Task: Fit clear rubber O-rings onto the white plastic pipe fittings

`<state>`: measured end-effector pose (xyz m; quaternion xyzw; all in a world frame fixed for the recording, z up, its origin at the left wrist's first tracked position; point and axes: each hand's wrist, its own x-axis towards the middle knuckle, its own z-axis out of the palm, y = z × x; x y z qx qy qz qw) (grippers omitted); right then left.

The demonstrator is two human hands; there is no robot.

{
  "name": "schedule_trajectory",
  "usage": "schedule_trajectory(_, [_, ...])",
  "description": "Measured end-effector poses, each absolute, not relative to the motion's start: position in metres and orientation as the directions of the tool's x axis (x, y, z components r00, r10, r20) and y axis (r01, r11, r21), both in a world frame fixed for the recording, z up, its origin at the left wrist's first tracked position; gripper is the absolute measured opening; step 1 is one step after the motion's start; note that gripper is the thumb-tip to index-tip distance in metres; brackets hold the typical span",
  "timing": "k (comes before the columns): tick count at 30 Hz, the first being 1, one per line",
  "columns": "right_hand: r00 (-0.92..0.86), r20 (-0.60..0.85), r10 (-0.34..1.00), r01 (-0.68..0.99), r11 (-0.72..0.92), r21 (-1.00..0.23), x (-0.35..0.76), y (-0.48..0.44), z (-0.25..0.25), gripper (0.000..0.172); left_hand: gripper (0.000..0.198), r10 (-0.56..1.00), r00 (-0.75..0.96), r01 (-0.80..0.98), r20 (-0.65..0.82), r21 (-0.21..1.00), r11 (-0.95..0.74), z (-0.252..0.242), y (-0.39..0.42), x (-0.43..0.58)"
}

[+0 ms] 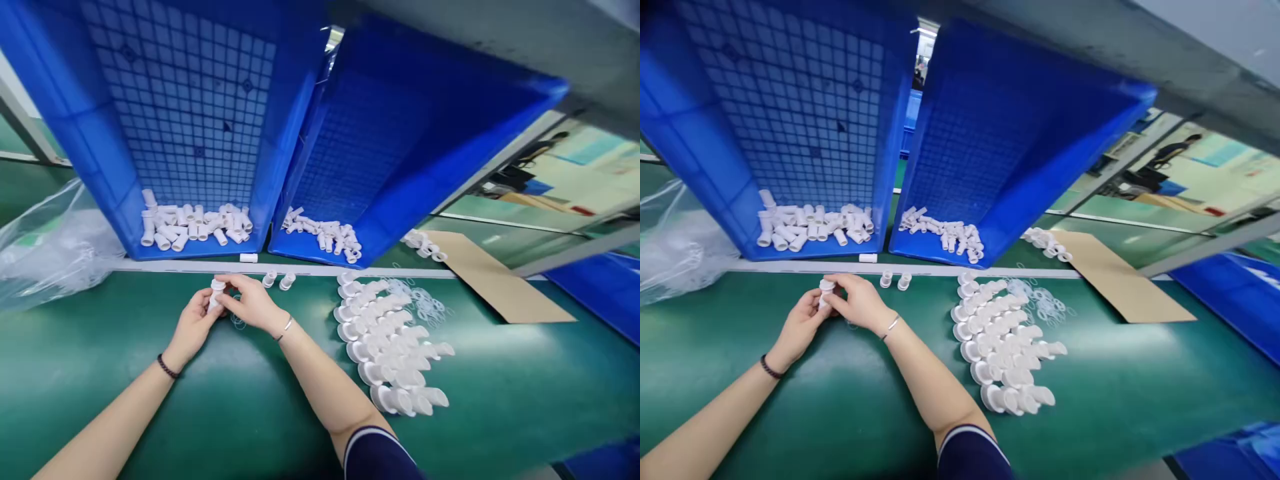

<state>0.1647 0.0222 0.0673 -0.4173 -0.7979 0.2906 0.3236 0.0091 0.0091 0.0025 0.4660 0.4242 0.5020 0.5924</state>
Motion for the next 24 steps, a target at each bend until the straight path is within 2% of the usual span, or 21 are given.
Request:
schedule_trajectory(4, [-0.490, 0.250, 0.835, 0.540, 0.516, -0.665, 0.181, 0.028, 0.069, 0.032, 0.051, 0.992, 0.128, -0.249, -0.003, 0.968, 0.035, 0.004, 0.010, 0.005])
schedule_trajectory(6, [-0.457, 0.158, 0.875, 0.663, 0.454, -0.595, 0.190, 0.032, 0.069, 0.023, 0.054, 0.993, 0.120, -0.242, -0.007, 0.970, 0.036, 0.006, 0.010, 0.004])
schedule_trajectory(10, [-0.409, -0.101, 0.907, 0.867, 0.352, -0.353, 0.194, 0.034, 0.060, 0.013, 0.047, 0.995, 0.101, -0.229, -0.002, 0.973, 0.025, 0.007, 0.011, 0.003])
schedule_trajectory(13, [-0.402, -0.147, 0.904, 0.898, 0.359, -0.253, 0.189, 0.031, 0.054, 0.015, 0.042, 0.996, 0.093, -0.216, 0.015, 0.976, 0.005, 0.004, 0.011, 0.002])
schedule_trajectory(20, [-0.459, -0.163, 0.873, 0.879, 0.421, -0.222, 0.189, 0.031, 0.052, 0.013, 0.042, 0.995, 0.098, -0.131, 0.020, 0.991, -0.007, -0.002, 0.012, 0.001])
schedule_trajectory(24, [-0.462, -0.133, 0.877, 0.863, 0.411, -0.292, 0.191, 0.032, 0.053, 0.014, 0.044, 0.993, 0.118, -0.057, 0.019, 0.998, -0.013, -0.005, 0.012, -0.001])
